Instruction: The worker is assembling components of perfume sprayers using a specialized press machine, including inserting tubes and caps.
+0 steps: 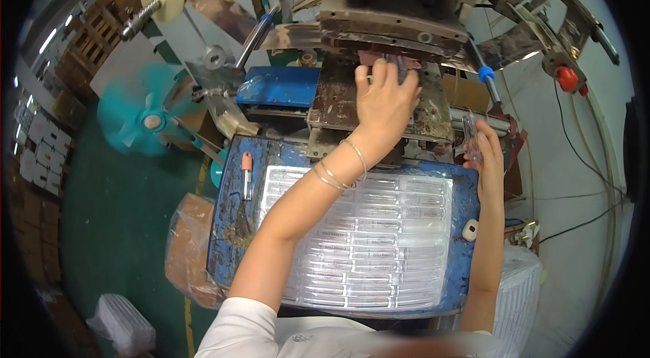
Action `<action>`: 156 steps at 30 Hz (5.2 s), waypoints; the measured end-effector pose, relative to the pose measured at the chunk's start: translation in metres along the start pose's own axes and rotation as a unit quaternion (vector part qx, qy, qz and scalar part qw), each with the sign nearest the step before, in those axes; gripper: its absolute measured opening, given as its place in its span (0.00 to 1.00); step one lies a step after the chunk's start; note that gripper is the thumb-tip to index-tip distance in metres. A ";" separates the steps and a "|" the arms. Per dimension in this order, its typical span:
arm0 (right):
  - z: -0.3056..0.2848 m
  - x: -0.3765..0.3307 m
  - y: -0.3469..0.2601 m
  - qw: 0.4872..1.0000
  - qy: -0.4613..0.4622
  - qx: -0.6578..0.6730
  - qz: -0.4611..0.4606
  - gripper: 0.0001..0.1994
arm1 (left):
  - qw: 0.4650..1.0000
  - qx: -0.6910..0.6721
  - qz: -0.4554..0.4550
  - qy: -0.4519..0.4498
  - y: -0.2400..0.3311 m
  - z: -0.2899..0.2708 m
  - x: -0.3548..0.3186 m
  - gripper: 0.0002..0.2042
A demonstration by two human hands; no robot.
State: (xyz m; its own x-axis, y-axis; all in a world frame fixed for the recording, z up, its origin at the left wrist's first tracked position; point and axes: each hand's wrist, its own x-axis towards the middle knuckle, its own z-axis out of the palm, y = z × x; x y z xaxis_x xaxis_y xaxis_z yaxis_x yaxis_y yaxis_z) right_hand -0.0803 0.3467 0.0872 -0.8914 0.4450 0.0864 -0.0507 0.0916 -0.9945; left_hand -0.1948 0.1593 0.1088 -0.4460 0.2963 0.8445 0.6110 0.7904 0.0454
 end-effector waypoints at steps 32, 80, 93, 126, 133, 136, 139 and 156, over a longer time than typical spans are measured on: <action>0.136 0.082 -0.018 0.986 -0.045 -0.040 -0.154 0.20 | 0.623 -0.296 -0.659 -0.300 -0.102 -0.210 -0.296 0.17; 0.137 0.082 -0.014 0.991 -0.062 0.003 -0.115 0.23 | 0.700 -0.317 -0.624 -0.143 -0.108 -0.198 -0.274 0.15; 0.135 0.090 -0.008 0.990 -0.066 -0.035 -0.123 0.22 | 0.690 -0.336 -0.631 -0.115 -0.101 -0.195 -0.258 0.08; 0.134 0.089 -0.011 0.967 -0.011 -0.136 -0.216 0.21 | 0.684 -0.361 -0.633 -0.015 -0.088 -0.182 -0.249 0.07; 0.126 0.089 -0.006 0.986 -0.010 -0.048 -0.160 0.22 | 0.681 -0.375 -0.628 -0.018 -0.084 -0.186 -0.249 0.07; 0.122 0.086 -0.004 0.988 -0.006 -0.021 -0.154 0.22 | 0.681 -0.370 -0.632 -0.012 -0.080 -0.188 -0.244 0.08; 0.119 0.085 -0.001 0.986 -0.009 -0.043 -0.160 0.21 | 0.674 -0.402 -0.619 -0.032 -0.077 -0.189 -0.240 0.09; 0.133 0.080 -0.005 0.980 -0.014 -0.096 -0.175 0.21 | 0.656 -0.406 -0.633 -0.069 -0.070 -0.184 -0.242 0.10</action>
State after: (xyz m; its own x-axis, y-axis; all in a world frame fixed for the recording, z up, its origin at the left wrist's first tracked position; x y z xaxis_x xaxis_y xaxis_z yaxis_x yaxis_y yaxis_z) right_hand -0.2111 0.2629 0.0912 -0.8464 0.3326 0.4159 -0.2717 0.4020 -0.8744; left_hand -0.0086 -0.0663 -0.0008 -0.9524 -0.2317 -0.1979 -0.1845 -0.0784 0.9797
